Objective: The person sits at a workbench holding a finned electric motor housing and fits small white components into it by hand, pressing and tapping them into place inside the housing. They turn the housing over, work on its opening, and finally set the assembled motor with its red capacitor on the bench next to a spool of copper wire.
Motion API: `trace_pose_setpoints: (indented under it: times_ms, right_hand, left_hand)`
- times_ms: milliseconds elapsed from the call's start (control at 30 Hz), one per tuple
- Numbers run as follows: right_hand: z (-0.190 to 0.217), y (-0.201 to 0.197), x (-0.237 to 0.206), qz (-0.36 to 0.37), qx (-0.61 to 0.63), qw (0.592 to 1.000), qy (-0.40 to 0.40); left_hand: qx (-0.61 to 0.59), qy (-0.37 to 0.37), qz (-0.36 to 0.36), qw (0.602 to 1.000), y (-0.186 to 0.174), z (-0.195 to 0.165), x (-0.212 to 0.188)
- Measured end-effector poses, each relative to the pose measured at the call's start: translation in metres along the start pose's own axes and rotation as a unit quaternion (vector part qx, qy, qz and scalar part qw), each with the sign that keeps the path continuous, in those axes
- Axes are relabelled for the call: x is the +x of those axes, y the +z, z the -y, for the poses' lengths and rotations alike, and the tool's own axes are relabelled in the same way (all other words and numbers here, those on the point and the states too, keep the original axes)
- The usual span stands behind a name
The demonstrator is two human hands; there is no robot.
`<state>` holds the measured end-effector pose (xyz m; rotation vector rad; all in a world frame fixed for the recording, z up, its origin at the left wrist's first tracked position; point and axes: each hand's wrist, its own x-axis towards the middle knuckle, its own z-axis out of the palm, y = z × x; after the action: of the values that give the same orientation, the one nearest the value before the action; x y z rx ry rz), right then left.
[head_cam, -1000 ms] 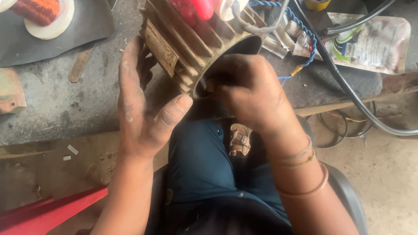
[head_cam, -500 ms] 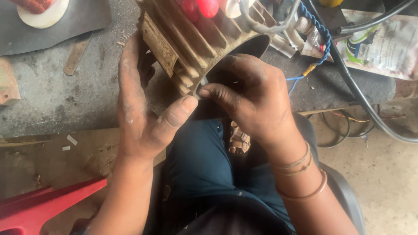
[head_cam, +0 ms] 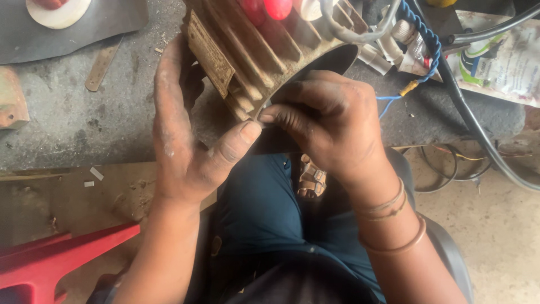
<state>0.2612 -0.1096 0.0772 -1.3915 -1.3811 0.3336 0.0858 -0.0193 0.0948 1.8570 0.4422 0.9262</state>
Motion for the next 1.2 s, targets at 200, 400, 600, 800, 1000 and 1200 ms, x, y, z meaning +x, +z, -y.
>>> trace_pose_setpoints:
  times_ms: [200,400,600,800,1000,1200]
  right_hand:
    - [-0.006,0.002,-0.001,-0.005,0.03,0.999,0.029]
    - [-0.015,0.014,0.001,-0.049,-0.065,0.997,0.003]
    - [-0.013,0.026,0.009,-0.102,-0.111,0.988,0.035]
    - [-0.01,0.015,0.003,-0.074,-0.044,0.996,0.015]
    - [-0.01,0.028,0.005,-0.09,-0.124,0.987,0.036]
    - [0.003,0.025,-0.025,-0.138,-0.147,0.979,-0.01]
  left_hand:
    - [0.012,0.005,-0.002,1.0,-0.001,0.003,-0.001]
    - [0.064,0.03,0.003,0.998,-0.005,0.01,-0.005]
    - [0.022,0.008,-0.002,1.0,-0.003,0.01,-0.004]
    - [0.035,0.0,0.009,0.999,-0.005,0.003,0.0]
    - [0.036,0.007,0.013,0.999,-0.005,0.004,-0.003]
    - [-0.033,0.004,-0.006,0.999,-0.001,0.015,-0.009]
